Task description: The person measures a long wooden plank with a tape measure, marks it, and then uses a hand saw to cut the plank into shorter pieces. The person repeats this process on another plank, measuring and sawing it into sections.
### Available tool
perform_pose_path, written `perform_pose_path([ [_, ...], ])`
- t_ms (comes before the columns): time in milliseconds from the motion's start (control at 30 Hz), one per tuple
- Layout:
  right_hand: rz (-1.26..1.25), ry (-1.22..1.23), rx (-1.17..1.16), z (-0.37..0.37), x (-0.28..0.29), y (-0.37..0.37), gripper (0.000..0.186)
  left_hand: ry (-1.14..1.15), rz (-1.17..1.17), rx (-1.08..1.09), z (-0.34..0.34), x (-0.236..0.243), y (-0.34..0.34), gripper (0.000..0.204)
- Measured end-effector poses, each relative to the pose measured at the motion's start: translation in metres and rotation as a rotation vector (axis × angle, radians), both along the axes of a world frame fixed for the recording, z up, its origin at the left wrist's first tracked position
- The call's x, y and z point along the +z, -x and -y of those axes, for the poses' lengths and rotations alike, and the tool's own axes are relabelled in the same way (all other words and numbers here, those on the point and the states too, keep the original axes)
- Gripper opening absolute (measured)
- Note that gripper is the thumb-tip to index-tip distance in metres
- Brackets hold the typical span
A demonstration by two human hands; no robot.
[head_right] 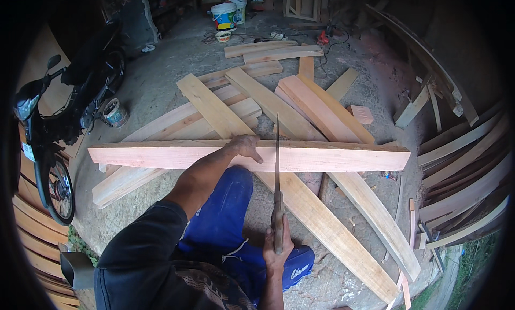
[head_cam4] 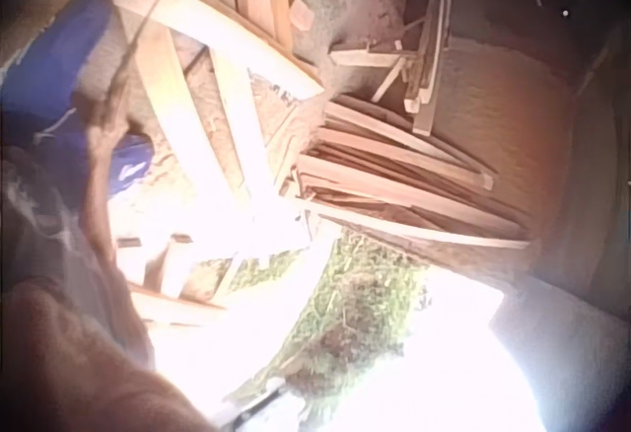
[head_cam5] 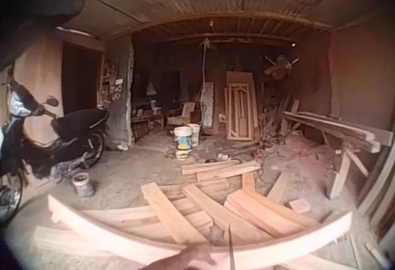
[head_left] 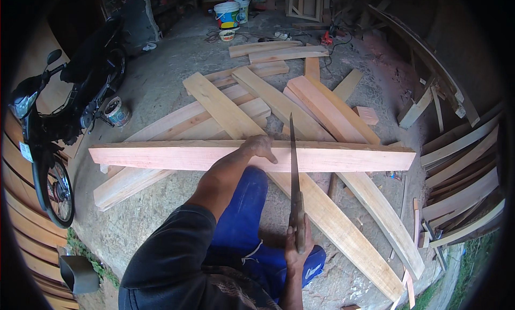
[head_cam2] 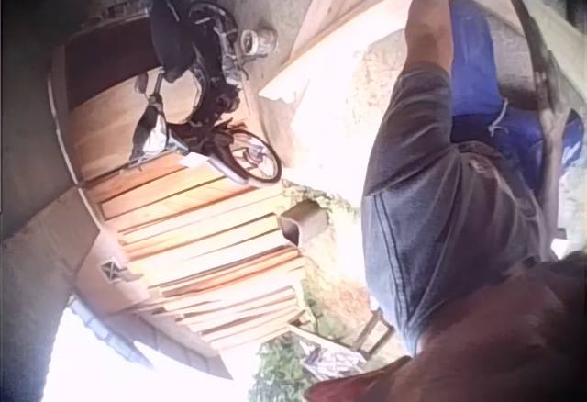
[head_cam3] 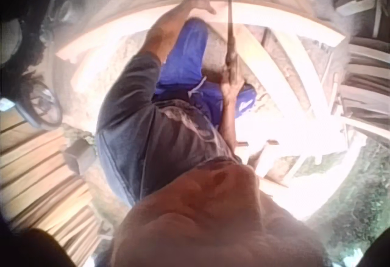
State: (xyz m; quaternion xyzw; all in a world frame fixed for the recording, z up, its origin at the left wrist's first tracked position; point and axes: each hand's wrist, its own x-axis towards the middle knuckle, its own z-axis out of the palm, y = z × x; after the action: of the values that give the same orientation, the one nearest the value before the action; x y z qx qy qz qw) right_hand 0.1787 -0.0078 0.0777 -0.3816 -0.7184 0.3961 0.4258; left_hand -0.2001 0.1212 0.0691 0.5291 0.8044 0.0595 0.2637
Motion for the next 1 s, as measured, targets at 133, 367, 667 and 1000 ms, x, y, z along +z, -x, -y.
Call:
perform_pose_path([
  [133,0.043,0.083,-0.032,0.106,-0.021,-0.105,0.061,0.004,0.014,0.022,-0.006,-0.015,0.008,0.088],
  [367,-0.05,0.058,0.014,-0.111,0.027,0.107,0.058,-0.149,-0.142,0.055,0.016,-0.007,-0.05,0.086],
  [667,0.106,0.108,0.043,0.086,-0.002,-0.1,0.058,0.026,0.009,0.042,0.001,-0.01,0.001,0.09],
  [1000,-0.086,0.154,0.076,-0.098,0.002,0.085,0.057,-0.096,0.016,0.032,0.02,0.0,-0.032,0.089],
])
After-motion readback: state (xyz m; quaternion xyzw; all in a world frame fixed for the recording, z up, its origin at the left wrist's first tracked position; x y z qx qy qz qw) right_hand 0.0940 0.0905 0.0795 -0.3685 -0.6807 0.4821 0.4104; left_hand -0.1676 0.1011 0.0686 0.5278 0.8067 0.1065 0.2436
